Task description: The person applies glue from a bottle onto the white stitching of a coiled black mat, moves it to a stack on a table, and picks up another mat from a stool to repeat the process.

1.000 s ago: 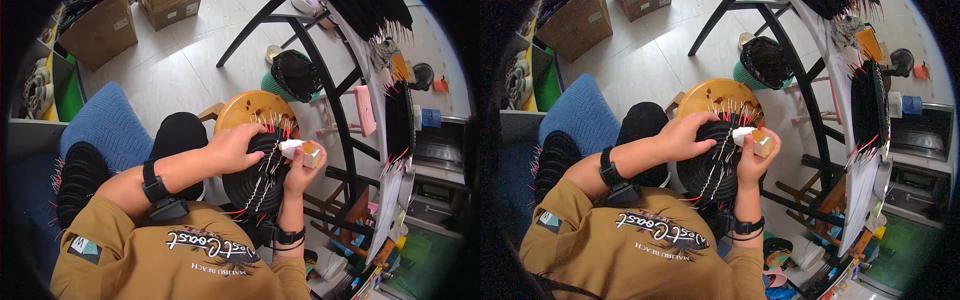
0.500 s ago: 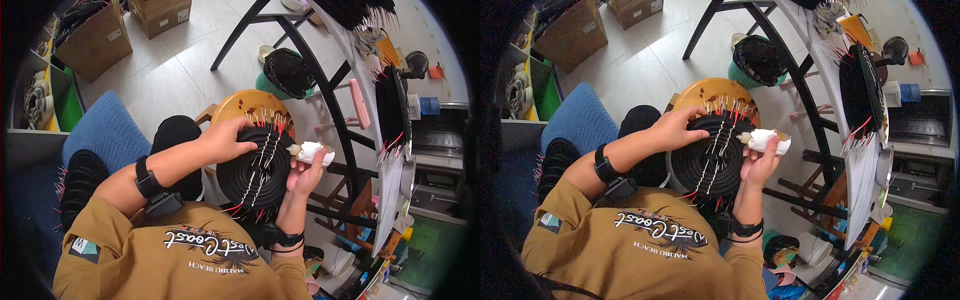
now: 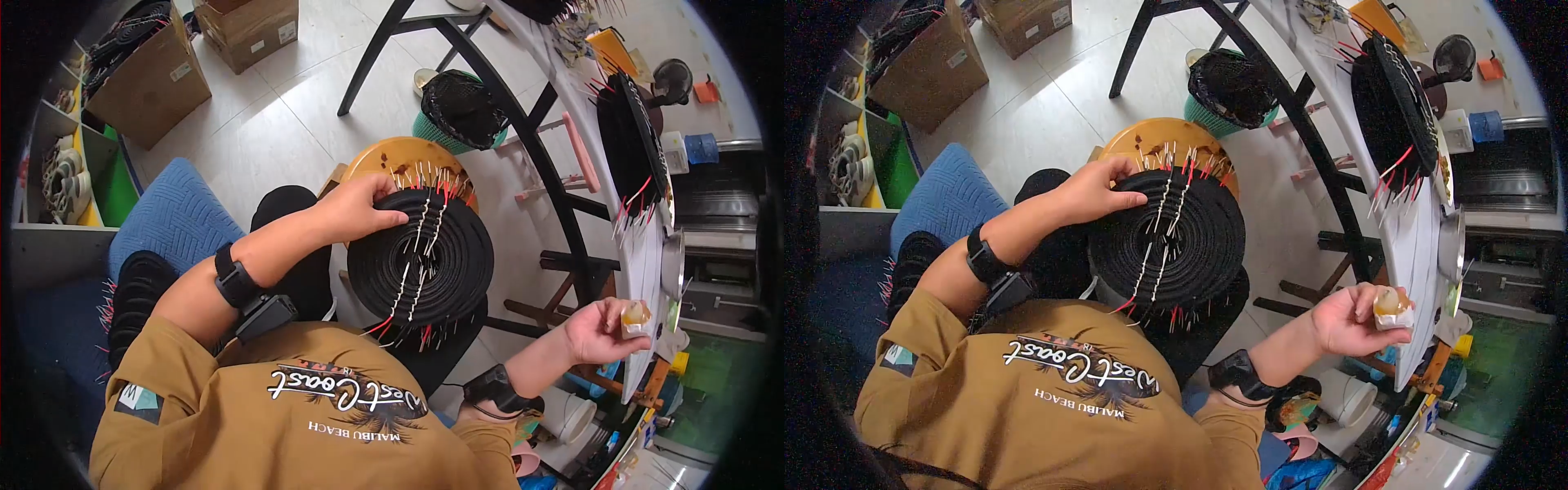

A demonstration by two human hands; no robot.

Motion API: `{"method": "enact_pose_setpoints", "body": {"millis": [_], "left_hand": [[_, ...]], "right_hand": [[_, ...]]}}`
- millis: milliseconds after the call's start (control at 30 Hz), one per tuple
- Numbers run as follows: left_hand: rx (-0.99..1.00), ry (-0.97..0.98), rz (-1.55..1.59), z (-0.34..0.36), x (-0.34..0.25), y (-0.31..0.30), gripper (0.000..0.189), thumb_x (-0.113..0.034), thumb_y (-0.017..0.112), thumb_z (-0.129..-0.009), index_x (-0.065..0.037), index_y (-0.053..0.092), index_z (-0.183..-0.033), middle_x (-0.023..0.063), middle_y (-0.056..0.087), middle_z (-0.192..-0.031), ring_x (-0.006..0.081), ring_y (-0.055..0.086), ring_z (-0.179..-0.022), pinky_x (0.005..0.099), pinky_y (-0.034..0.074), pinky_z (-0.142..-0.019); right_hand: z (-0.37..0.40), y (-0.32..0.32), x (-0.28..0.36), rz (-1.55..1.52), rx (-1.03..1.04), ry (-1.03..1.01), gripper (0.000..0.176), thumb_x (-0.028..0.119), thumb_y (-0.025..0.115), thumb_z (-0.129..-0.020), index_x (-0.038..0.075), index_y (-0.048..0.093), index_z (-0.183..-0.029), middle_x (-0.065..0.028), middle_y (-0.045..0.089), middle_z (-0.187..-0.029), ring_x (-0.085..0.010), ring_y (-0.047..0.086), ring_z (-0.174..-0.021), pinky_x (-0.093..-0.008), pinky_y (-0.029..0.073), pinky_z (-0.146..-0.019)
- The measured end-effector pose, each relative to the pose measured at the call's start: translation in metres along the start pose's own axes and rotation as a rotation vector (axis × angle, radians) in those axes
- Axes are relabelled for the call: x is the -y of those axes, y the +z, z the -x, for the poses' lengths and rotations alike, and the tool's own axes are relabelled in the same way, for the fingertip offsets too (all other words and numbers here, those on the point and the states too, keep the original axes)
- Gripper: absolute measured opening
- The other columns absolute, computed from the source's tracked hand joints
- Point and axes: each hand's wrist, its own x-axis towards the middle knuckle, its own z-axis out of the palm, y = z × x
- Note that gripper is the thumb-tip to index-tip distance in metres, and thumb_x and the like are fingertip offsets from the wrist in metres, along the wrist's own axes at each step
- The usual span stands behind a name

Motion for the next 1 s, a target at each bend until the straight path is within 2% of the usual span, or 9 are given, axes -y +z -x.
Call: {"method": "enact_pose_setpoints", "body": {"millis": [67, 133, 367, 467, 600, 667, 733, 933, 1000], "left_hand": [[0.047, -0.016, 0.040, -0.003, 0.001, -0.001, 0.028, -0.021, 0.069, -0.078, -0.004, 0.053, -0.094, 0.0041, 0.061, -0.082, 0.0110, 0.056, -0.077, 0.0265, 0.045, -0.067], [0.154, -0.036, 0.388, -0.006, 0.004, -0.001, 0.027, -0.015, 0.069, -0.078, -0.001, 0.052, -0.094, 0.0043, 0.062, -0.082, 0.0094, 0.057, -0.073, 0.0237, 0.046, -0.067], [0.136, -0.054, 0.415, -0.007, 0.000, 0.002, 0.025, -0.013, 0.066, -0.081, -0.001, 0.052, -0.096, 0.0064, 0.063, -0.086, 0.0094, 0.059, -0.076, 0.0231, 0.047, -0.066], [0.178, -0.068, 0.387, -0.009, 0.004, 0.004, 0.019, -0.012, 0.064, -0.083, -0.004, 0.051, -0.095, 0.0008, 0.060, -0.083, 0.0061, 0.055, -0.075, 0.0211, 0.045, -0.066], [0.143, -0.075, 0.330, -0.009, 0.007, 0.004, 0.022, -0.015, 0.065, -0.082, -0.003, 0.053, -0.096, 0.0044, 0.062, -0.084, 0.0095, 0.058, -0.075, 0.0237, 0.046, -0.067], [0.121, -0.060, 0.310, -0.006, 0.004, 0.004, 0.029, -0.020, 0.068, -0.079, -0.002, 0.055, -0.098, 0.0086, 0.064, -0.085, 0.0137, 0.061, -0.076, 0.0264, 0.048, -0.068], [-0.005, 0.069, -0.129, 0.000, -0.008, 0.003, 0.041, -0.031, 0.072, -0.074, -0.003, 0.056, -0.100, 0.0136, 0.064, -0.088, 0.0224, 0.063, -0.081, 0.0314, 0.048, -0.072], [-0.007, 0.021, -0.401, 0.003, -0.030, -0.009, 0.053, -0.042, 0.072, -0.070, -0.003, 0.057, -0.103, 0.0170, 0.063, -0.090, 0.0286, 0.062, -0.085, 0.0346, 0.048, -0.076], [0.011, 0.000, -0.385, 0.004, -0.033, -0.014, 0.053, -0.042, 0.072, -0.070, -0.003, 0.058, -0.103, 0.0169, 0.063, -0.090, 0.0283, 0.062, -0.085, 0.0344, 0.048, -0.076]], "right_hand": [[0.002, -0.007, 0.006, 0.032, -0.013, 0.001, 0.045, 0.041, 0.050, -0.089, 0.000, 0.050, -0.107, -0.0101, 0.058, -0.098, -0.0062, 0.039, -0.052, -0.0165, 0.030, -0.039], [0.005, -0.006, 0.009, 0.062, -0.025, 0.002, 0.045, 0.042, 0.050, -0.089, 0.000, 0.050, -0.107, -0.0102, 0.058, -0.098, -0.0063, 0.039, -0.051, -0.0165, 0.030, -0.039], [0.003, 0.000, 0.018, 0.028, -0.069, -0.031, 0.040, 0.039, 0.052, -0.089, 0.003, 0.051, -0.107, -0.0105, 0.058, -0.097, -0.0065, 0.040, -0.051, -0.0165, 0.030, -0.039], [0.002, 0.016, 0.022, 0.115, -0.113, -0.032, 0.037, 0.039, 0.054, -0.088, 0.006, 0.052, -0.105, -0.0080, 0.058, -0.095, -0.0069, 0.042, -0.055, -0.0158, 0.028, -0.039], [-0.053, 0.011, 0.100, 0.083, 0.140, -0.598, 0.022, 0.037, 0.056, -0.085, 0.016, 0.057, -0.088, 0.0002, 0.057, -0.080, -0.0076, 0.045, -0.059, -0.0165, 0.031, -0.044], [-0.067, 0.024, 0.135, 0.130, -0.015, -0.757, 0.017, 0.035, 0.055, -0.084, 0.018, 0.057, -0.083, 0.0014, 0.056, -0.076, -0.0089, 0.044, -0.059, -0.0180, 0.033, -0.047], [-0.069, 0.009, 0.156, 0.149, 0.030, -0.731, 0.018, 0.035, 0.055, -0.084, 0.017, 0.057, -0.084, 0.0012, 0.056, -0.077, -0.0093, 0.045, -0.060, -0.0183, 0.033, -0.048], [-0.044, -0.007, 0.135, 0.269, 0.093, -0.525, 0.024, 0.037, 0.060, -0.082, 0.016, 0.059, -0.093, -0.0017, 0.058, -0.093, -0.0102, 0.045, -0.062, -0.0182, 0.032, -0.048], [-0.035, -0.004, 0.122, 0.288, -0.091, -0.512, 0.023, 0.036, 0.063, -0.080, 0.017, 0.059, -0.093, -0.0020, 0.057, -0.092, -0.0099, 0.043, -0.059, -0.0180, 0.031, -0.048]]}}
